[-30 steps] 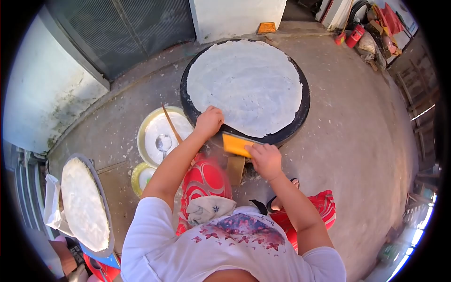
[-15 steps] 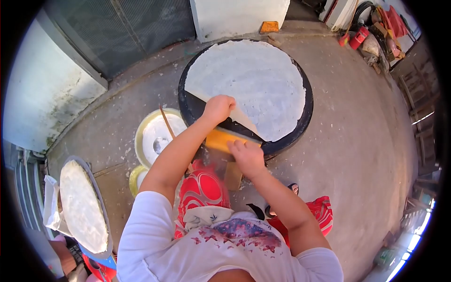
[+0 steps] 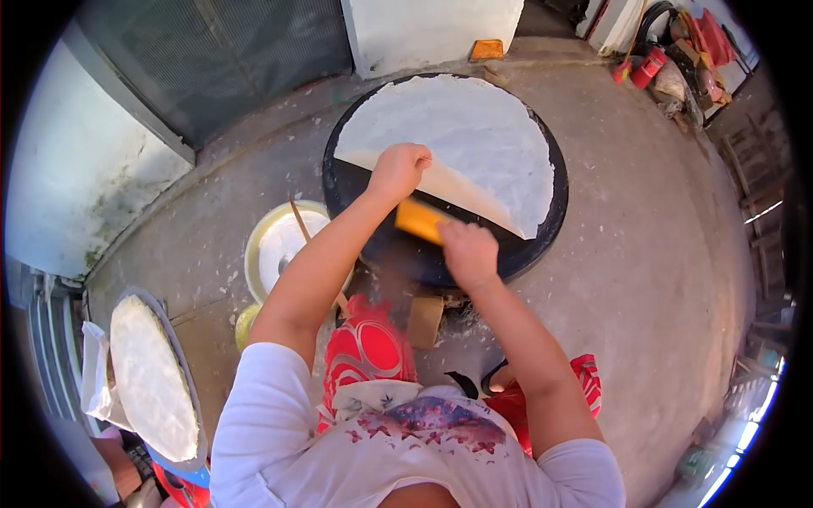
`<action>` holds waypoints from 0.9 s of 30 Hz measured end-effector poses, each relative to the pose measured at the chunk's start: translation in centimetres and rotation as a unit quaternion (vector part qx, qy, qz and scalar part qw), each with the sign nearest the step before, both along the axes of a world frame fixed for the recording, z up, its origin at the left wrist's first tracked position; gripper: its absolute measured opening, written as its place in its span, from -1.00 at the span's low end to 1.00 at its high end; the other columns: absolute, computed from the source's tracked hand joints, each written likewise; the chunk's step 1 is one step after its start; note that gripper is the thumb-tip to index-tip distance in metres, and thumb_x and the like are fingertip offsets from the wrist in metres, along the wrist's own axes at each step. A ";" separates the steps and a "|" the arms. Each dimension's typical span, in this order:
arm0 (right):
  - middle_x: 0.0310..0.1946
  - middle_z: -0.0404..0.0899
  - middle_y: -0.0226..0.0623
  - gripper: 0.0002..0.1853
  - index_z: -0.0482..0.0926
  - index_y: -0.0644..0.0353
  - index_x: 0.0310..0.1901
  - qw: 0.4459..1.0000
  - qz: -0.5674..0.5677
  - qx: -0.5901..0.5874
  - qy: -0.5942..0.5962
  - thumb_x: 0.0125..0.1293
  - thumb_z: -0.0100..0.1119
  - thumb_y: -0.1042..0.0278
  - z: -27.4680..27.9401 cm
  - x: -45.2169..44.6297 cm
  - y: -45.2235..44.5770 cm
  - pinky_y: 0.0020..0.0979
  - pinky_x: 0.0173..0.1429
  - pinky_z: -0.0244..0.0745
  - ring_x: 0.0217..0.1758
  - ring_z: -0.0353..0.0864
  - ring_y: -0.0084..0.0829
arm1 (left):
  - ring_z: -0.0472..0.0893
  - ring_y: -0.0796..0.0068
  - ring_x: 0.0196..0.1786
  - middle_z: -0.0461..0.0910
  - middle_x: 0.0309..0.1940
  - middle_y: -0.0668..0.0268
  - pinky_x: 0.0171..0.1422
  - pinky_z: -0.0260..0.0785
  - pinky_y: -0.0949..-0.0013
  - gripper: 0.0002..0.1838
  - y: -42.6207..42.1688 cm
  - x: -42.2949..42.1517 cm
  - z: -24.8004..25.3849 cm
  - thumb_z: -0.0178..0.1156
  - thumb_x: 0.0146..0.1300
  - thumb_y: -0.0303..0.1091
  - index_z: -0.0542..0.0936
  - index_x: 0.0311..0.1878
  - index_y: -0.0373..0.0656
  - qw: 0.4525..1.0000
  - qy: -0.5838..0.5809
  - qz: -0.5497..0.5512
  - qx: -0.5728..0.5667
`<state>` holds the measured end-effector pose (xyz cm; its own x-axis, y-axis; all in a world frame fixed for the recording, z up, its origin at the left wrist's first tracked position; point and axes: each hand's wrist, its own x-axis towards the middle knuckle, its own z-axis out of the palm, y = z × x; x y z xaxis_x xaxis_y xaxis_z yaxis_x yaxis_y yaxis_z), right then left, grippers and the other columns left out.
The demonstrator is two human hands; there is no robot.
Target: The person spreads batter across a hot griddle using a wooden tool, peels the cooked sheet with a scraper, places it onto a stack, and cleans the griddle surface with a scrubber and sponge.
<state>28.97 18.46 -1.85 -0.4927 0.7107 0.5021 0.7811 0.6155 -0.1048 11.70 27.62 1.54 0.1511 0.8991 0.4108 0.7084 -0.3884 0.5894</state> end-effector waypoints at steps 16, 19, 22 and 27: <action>-0.51 0.44 -0.37 -0.83 0.50 0.04 -0.35 0.999 0.051 0.007 0.008 -0.04 -0.01 0.40 -0.9 -3.1 3.4 -0.32 -0.33 0.39 -0.42 0.48 -0.33 | 0.52 0.13 -0.32 0.54 -0.47 0.13 -0.24 0.36 0.25 -0.92 3.1 1.3 4.1 0.16 -0.02 -0.45 0.55 -0.42 -0.23 0.990 -0.015 -0.024 0.139; -0.52 0.46 -0.30 -0.92 0.48 0.08 -0.46 0.998 -0.064 0.003 -0.024 -0.02 -0.01 0.39 -0.5 -2.3 6.9 -0.30 -0.35 0.41 -0.43 0.51 -0.29 | 0.50 0.14 -0.28 0.52 -0.48 0.15 -0.23 0.35 0.23 -0.93 2.5 2.0 5.5 0.16 -0.01 -0.44 0.54 -0.43 -0.22 0.989 0.008 -0.039 0.143; -0.47 0.49 -0.32 -0.90 0.49 0.09 -0.40 0.985 -0.163 -0.020 -0.054 0.04 -0.03 0.40 -0.2 0.8 8.9 -0.31 -0.30 0.43 -0.38 0.54 -0.32 | 0.50 0.16 -0.28 0.51 -0.47 0.19 -0.22 0.35 0.27 -0.93 1.0 2.1 7.3 0.16 -0.03 -0.50 0.53 -0.42 -0.21 0.978 -0.013 -0.042 0.206; -0.39 0.49 -0.34 -0.79 0.50 0.08 -0.27 0.988 -0.143 -0.012 -0.056 0.00 0.03 0.44 0.0 6.0 5.6 -0.30 -0.23 0.39 -0.30 0.49 -0.26 | 0.49 0.13 -0.24 0.50 -0.39 0.20 -0.17 0.38 0.25 -0.85 -2.7 -0.1 5.5 0.11 -0.08 -0.59 0.49 -0.37 -0.21 0.950 -0.019 -0.059 0.306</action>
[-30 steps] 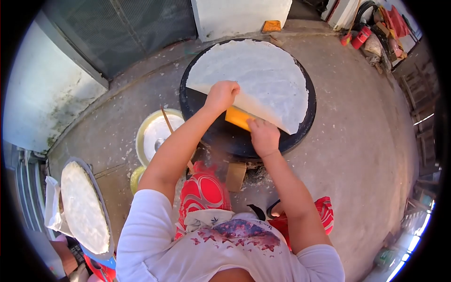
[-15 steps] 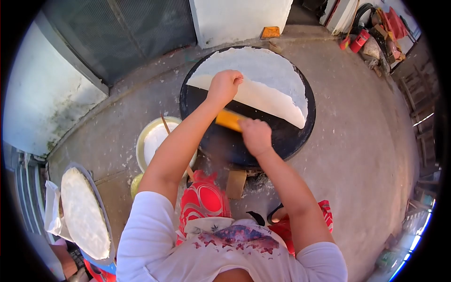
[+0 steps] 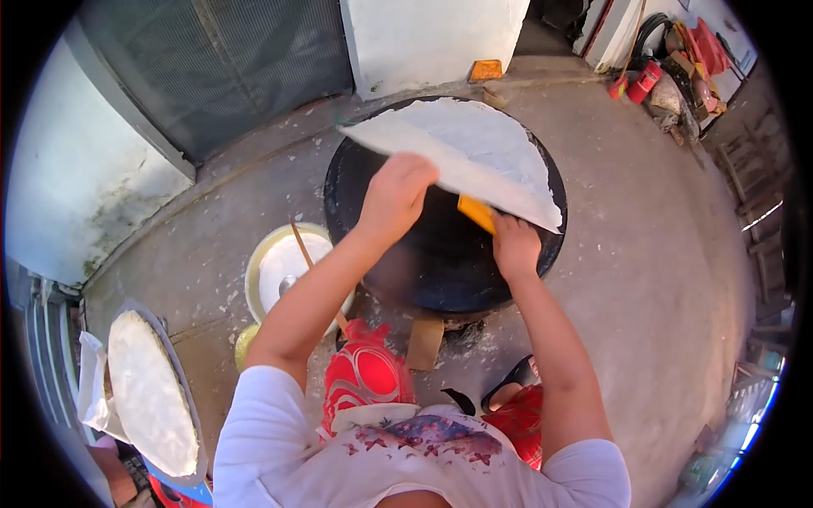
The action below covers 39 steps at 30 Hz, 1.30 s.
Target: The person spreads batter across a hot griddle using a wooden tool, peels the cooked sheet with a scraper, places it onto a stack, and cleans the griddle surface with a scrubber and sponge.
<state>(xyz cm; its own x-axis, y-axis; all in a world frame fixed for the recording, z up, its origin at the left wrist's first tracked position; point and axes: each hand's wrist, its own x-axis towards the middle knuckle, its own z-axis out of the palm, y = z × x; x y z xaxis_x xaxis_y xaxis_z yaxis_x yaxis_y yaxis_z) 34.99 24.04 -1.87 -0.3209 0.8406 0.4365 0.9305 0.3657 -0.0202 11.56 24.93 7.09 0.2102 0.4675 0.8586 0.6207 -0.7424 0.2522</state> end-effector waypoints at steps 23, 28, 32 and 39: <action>-0.35 0.56 -0.44 -0.59 0.53 0.04 -0.22 0.947 0.200 -0.156 0.197 -0.27 0.22 0.49 6.2 1.5 -16.1 -0.36 -0.36 0.38 -0.41 0.49 -0.35 | 0.47 0.29 -0.58 0.46 -0.61 0.20 -0.57 0.30 0.34 -0.72 2.8 -8.1 -14.3 0.24 -0.06 -0.28 0.48 -0.41 -0.32 0.655 -0.483 0.216 -0.539; -0.33 0.52 -0.48 -0.55 0.51 0.01 -0.18 0.952 0.230 -0.161 0.121 -0.26 0.23 0.43 6.2 1.7 -16.1 -0.37 -0.29 0.37 -0.33 0.48 -0.40 | 0.46 0.05 -0.56 0.49 -0.64 0.05 -0.42 0.30 0.26 -0.75 1.7 -4.0 -7.6 0.09 0.01 -0.28 0.51 -0.55 -0.31 0.891 -0.130 0.247 -0.359; -0.33 0.52 -0.47 -0.56 0.51 0.01 -0.19 0.954 0.226 -0.160 0.116 -0.26 0.22 0.43 6.2 1.8 -16.3 -0.36 -0.29 0.37 -0.32 0.48 -0.40 | 0.34 0.59 -0.66 0.34 -0.76 0.26 -0.51 0.18 0.47 -0.77 0.0 -2.2 -4.6 0.10 0.11 -0.33 0.50 -0.48 -0.34 0.904 -0.241 0.107 -0.338; -0.36 0.54 -0.43 -0.55 0.54 0.03 -0.21 0.945 0.241 -0.160 0.154 -0.31 0.22 0.45 6.6 2.1 -16.5 -0.36 -0.35 0.37 -0.40 0.48 -0.36 | 0.43 0.69 -0.50 0.50 -0.52 0.42 -0.39 0.26 0.61 -0.84 -2.6 -4.9 -7.7 0.17 0.10 -0.37 0.55 -0.32 -0.27 0.697 -0.571 0.047 -0.432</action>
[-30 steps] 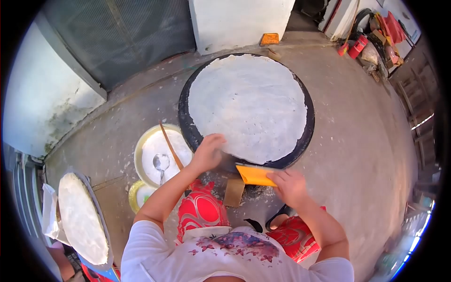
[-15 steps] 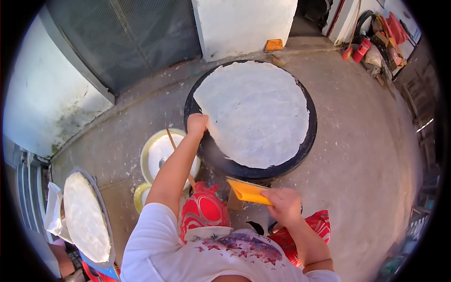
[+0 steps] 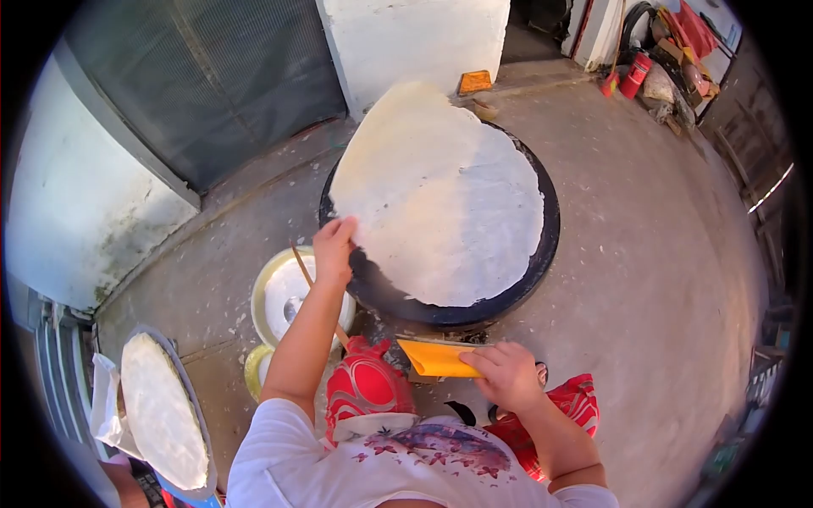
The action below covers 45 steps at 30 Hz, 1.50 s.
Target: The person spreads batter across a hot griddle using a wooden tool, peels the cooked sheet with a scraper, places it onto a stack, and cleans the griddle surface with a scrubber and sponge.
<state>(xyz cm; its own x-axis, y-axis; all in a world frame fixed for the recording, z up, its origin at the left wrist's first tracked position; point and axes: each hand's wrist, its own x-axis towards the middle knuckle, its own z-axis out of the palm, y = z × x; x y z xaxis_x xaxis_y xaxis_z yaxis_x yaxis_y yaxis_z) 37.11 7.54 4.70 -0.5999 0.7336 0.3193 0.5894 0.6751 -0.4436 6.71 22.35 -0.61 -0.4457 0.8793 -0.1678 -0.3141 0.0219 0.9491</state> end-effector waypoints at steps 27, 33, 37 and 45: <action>-0.36 0.50 -0.48 -0.56 0.50 0.04 -0.20 0.998 0.030 -0.015 -0.054 -0.28 0.21 0.41 -0.7 0.3 -1.1 -0.39 -0.27 0.37 -0.34 0.47 -0.41 | 0.47 0.21 -0.32 0.50 -0.47 0.24 -0.24 0.34 0.31 -0.88 -2.6 7.0 0.6 0.14 -0.13 -0.52 0.53 -0.42 -0.16 0.711 0.629 -0.153 0.275; -0.42 0.47 -0.48 -0.62 0.49 0.05 -0.21 0.998 0.037 -0.006 -0.056 -0.21 0.18 0.39 -0.4 0.5 -1.6 -0.40 -0.28 0.35 -0.35 0.45 -0.43 | 0.46 0.20 -0.26 0.50 -0.39 0.27 -0.18 0.33 0.25 -0.76 -3.9 6.0 5.8 0.15 -0.17 -0.57 0.52 -0.32 -0.17 0.653 0.668 -0.079 0.348; -0.49 0.43 -0.46 -0.68 0.48 0.06 -0.23 0.997 0.052 -0.007 -0.058 -0.14 0.15 0.38 -0.5 0.6 -1.7 -0.41 -0.29 0.32 -0.38 0.43 -0.44 | 0.44 0.30 -0.16 0.50 -0.32 0.36 -0.01 0.22 0.21 -0.78 -6.0 6.3 3.8 0.16 -0.11 -0.47 0.52 -0.30 -0.09 0.595 0.690 -0.278 0.303; -0.47 0.44 -0.43 -0.64 0.49 0.08 -0.21 0.998 0.050 -0.027 -0.040 -0.17 0.16 0.41 -0.4 0.6 -1.7 -0.38 -0.28 0.34 -0.37 0.45 -0.38 | 0.31 0.11 0.14 0.33 0.05 0.05 0.19 0.09 0.07 -0.38 -6.0 1.1 -6.3 0.31 -0.08 -0.11 0.38 0.06 -0.13 0.703 0.710 -0.023 0.035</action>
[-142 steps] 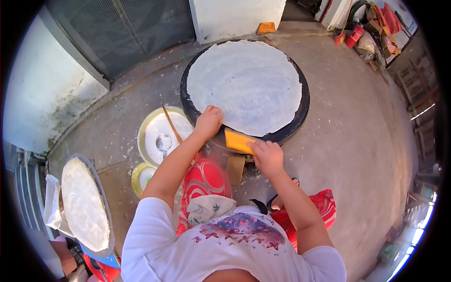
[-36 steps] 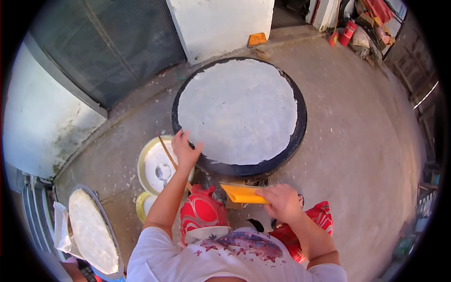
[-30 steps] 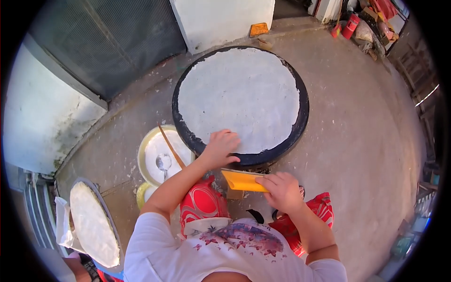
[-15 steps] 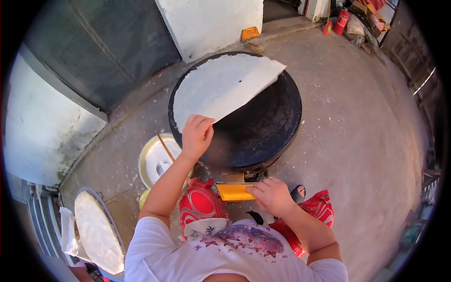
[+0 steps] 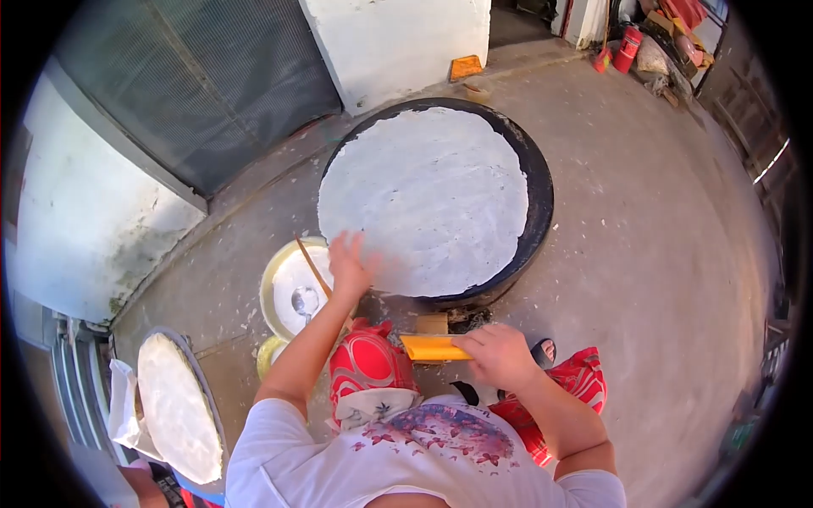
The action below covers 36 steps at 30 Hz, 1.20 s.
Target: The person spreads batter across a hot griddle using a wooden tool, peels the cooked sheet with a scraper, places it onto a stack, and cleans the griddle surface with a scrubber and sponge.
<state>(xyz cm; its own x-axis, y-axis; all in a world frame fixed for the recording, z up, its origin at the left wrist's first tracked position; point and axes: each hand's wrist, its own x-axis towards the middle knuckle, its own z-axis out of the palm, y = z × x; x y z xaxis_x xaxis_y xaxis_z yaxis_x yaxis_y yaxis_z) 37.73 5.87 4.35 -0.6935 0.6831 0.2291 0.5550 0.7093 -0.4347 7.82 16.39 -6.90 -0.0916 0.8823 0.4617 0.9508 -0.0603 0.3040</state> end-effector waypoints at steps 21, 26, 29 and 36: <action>-0.25 0.50 -0.40 -0.56 0.41 0.24 -0.10 0.700 -0.202 -0.451 0.517 -0.10 -0.27 0.57 0.0 -0.6 2.8 -0.60 -0.05 0.32 -0.15 0.48 -0.50 | 0.52 0.04 -0.39 0.51 -0.50 0.03 -0.33 0.34 0.19 -0.84 6.8 -8.5 12.5 0.10 0.03 -0.33 0.55 -0.43 -0.22 0.987 -0.157 0.019 0.010; -0.35 0.58 -0.23 -0.74 0.48 0.29 -0.18 0.909 -0.217 -0.246 0.257 0.11 -0.12 0.45 1.4 -1.6 6.3 -0.51 -0.15 0.40 -0.27 0.57 -0.45 | 0.42 0.30 -0.46 0.43 -0.52 0.20 -0.34 0.27 0.40 -0.91 5.1 -11.2 25.6 0.15 0.04 -0.46 0.50 -0.40 -0.28 0.974 -0.131 -0.183 0.030; -0.33 0.59 -0.07 -0.63 0.44 0.32 -0.04 0.940 -0.211 -0.089 0.252 0.20 0.06 0.24 4.7 -5.9 10.0 -0.45 -0.22 0.45 -0.33 0.62 -0.36 | 0.33 0.39 -0.50 0.37 -0.54 0.26 -0.38 0.21 0.46 -0.94 -0.1 -11.9 32.5 0.13 0.06 -0.53 0.46 -0.41 -0.31 0.968 -0.103 -0.222 0.047; 0.05 0.39 -0.01 -0.14 0.08 0.19 0.26 0.952 -0.128 0.082 0.265 -0.05 0.31 0.12 13.3 -19.7 17.2 -0.36 0.10 0.32 0.09 0.42 -0.14 | 0.28 0.44 -0.51 0.32 -0.56 0.30 -0.42 0.13 0.47 -0.93 -13.3 -16.7 38.9 0.10 0.08 -0.57 0.41 -0.45 -0.32 0.976 0.026 -0.203 0.070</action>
